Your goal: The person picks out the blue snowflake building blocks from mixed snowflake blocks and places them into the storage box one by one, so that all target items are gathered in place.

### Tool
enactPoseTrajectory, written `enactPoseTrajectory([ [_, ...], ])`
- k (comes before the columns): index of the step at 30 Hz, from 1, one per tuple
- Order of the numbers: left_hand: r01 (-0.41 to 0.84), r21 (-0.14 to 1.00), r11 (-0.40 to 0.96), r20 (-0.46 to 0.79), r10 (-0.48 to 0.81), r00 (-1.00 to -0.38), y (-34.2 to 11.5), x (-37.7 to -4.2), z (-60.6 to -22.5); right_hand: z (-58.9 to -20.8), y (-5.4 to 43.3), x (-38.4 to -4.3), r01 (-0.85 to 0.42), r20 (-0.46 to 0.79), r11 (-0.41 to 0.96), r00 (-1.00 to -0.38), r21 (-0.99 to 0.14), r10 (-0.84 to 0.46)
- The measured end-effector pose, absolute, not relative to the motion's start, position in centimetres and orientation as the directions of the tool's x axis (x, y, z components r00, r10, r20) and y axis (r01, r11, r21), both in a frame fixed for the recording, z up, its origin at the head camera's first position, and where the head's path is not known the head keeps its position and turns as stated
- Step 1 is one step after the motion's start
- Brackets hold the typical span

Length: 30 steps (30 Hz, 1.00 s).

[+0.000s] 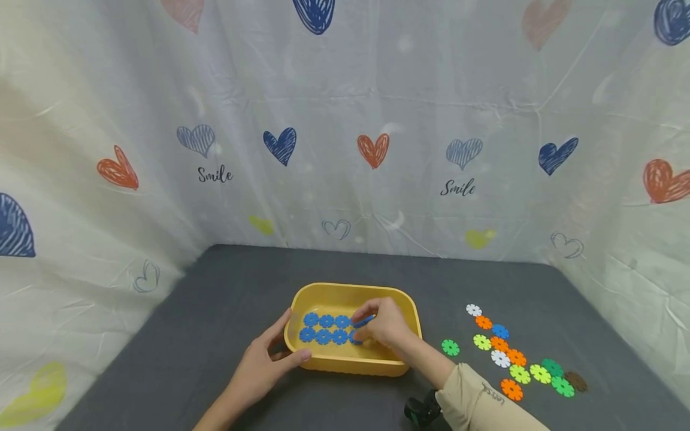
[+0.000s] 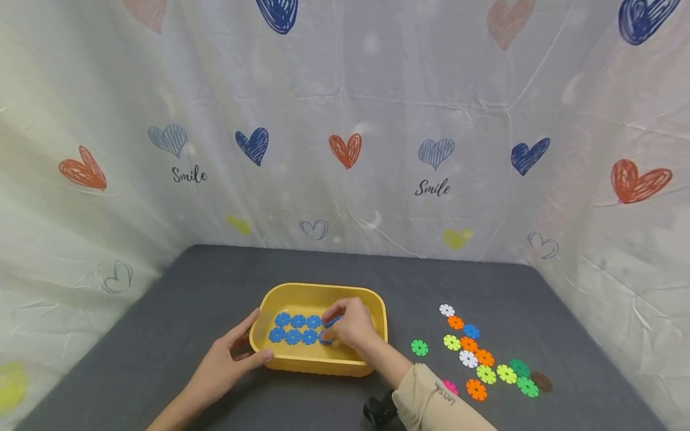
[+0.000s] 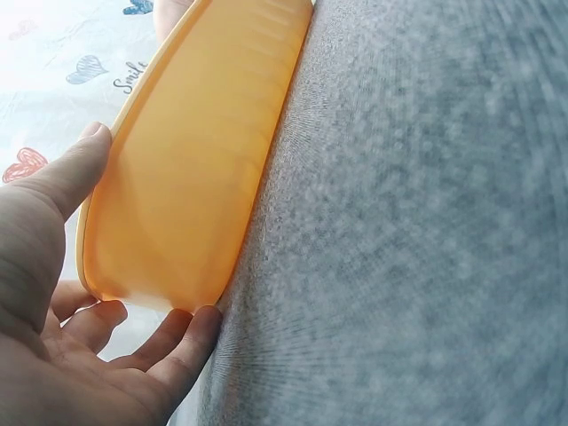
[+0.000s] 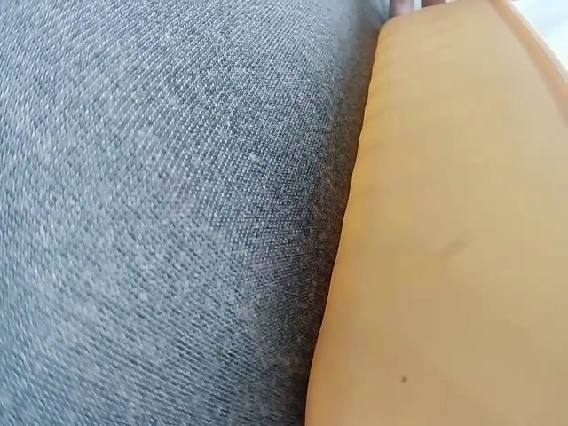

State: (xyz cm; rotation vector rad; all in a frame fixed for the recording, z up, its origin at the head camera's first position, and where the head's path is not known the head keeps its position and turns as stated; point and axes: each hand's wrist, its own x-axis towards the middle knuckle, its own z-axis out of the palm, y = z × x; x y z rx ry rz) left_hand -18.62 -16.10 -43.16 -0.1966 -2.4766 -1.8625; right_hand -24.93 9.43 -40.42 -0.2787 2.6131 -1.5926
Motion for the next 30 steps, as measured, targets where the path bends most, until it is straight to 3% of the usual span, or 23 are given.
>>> enactPoseTrajectory([
  [30, 0.096, 0.955, 0.279, 0.081, 0.067, -0.994, -16.1, -18.5, -43.0, -38.4, 11.7, -24.7, -0.204, 0.13, 0.212, -0.939, -0.956, -0.319],
])
